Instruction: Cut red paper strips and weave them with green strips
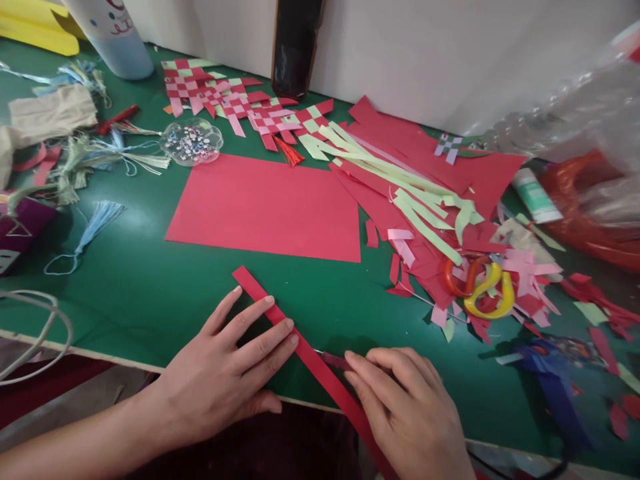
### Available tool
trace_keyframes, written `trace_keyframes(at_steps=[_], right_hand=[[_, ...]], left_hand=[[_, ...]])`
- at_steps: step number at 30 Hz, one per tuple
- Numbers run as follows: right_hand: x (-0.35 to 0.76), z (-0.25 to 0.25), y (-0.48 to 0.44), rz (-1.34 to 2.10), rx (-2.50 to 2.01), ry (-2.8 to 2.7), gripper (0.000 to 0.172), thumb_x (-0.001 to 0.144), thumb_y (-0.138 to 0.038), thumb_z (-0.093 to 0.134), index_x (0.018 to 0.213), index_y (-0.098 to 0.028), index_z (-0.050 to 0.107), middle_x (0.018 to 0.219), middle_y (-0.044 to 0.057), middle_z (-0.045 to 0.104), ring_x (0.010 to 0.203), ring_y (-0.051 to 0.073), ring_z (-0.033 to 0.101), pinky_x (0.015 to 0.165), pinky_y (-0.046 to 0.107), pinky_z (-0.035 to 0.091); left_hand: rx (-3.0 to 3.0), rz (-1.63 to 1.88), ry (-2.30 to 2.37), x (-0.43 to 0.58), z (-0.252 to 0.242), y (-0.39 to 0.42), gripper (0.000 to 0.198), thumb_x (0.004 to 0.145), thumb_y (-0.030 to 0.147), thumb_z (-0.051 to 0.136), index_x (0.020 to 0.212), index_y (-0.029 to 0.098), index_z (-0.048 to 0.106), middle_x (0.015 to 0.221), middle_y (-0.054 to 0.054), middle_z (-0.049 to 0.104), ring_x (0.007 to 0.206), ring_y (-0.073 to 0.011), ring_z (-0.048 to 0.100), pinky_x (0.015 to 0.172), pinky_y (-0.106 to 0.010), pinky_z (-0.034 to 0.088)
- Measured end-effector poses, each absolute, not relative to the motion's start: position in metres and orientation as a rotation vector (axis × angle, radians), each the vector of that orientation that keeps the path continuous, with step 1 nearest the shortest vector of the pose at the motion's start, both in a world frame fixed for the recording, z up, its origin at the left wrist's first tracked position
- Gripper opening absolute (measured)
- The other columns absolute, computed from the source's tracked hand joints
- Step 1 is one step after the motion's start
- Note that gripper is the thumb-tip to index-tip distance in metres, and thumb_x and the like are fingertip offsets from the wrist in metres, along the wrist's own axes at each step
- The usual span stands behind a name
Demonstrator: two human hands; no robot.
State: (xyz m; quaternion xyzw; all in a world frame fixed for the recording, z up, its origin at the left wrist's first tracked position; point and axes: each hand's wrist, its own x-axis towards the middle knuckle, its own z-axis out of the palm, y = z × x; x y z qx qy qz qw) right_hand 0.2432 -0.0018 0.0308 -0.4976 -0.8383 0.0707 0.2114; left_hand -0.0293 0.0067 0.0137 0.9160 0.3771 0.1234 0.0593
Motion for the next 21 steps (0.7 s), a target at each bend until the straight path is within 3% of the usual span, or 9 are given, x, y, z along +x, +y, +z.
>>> trace_keyframes(at_steps=[21], right_hand=[[0.239, 0.032, 0.009, 0.168, -1.363, -2.349, 0.016, 0.092, -0.016, 0.062, 0.099, -0.021, 0.075, 0.083, 0.003, 0.066, 0.08, 0.016, 0.059, 0.077, 0.032, 0.045]], left_hand=[[2.792, 0.361, 1.139, -0.031, 0.012, 0.006, 0.063, 0.089, 0.067, 0.054, 0.138, 0.028, 0.056, 0.136, -0.003, 0.062, 0.135, -0.032, 0.045, 0.123, -0.058, 0.007]])
